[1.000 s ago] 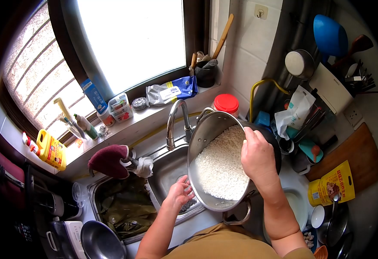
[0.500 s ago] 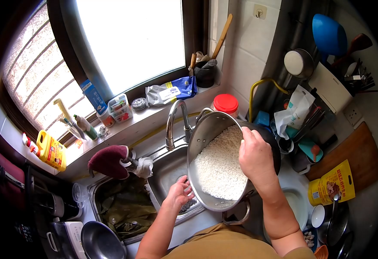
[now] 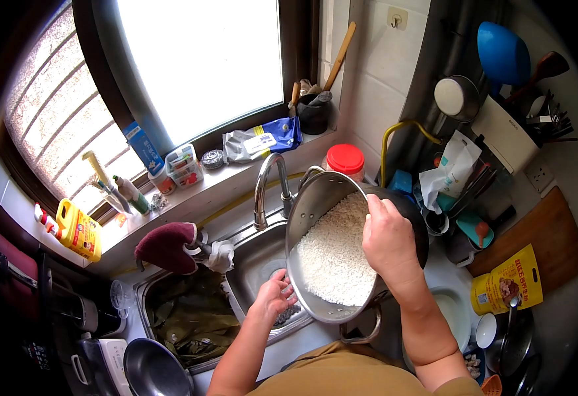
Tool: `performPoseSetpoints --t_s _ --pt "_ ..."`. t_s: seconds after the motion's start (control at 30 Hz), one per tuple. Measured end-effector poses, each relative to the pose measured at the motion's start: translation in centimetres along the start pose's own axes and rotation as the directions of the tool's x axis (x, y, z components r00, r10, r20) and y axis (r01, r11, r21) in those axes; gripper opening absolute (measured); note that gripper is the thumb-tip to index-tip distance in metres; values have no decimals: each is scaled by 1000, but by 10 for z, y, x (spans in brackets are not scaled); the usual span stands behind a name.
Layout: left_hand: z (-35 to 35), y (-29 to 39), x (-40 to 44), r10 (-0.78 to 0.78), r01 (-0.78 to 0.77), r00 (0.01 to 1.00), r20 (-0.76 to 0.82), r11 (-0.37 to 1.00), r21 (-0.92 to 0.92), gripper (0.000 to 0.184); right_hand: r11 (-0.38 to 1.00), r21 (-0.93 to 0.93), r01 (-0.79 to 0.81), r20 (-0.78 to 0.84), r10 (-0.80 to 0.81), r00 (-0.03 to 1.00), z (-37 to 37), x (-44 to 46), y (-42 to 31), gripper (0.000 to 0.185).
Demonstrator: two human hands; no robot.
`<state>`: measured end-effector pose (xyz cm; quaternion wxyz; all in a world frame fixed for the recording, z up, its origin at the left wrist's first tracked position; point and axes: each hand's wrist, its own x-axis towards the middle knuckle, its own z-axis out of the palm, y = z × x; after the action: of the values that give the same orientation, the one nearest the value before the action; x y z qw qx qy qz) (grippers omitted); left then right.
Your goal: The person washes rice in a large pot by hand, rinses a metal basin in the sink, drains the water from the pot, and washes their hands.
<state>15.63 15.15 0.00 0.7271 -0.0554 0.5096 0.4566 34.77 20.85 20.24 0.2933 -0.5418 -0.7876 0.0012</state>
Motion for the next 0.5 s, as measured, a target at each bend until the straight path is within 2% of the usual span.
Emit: performPoseSetpoints --t_s 0.5 --pt "0 0 0 2 -1 1000 -11 1000 11 57 1000 -9 2 10 -2 1000 1 0 0 12"
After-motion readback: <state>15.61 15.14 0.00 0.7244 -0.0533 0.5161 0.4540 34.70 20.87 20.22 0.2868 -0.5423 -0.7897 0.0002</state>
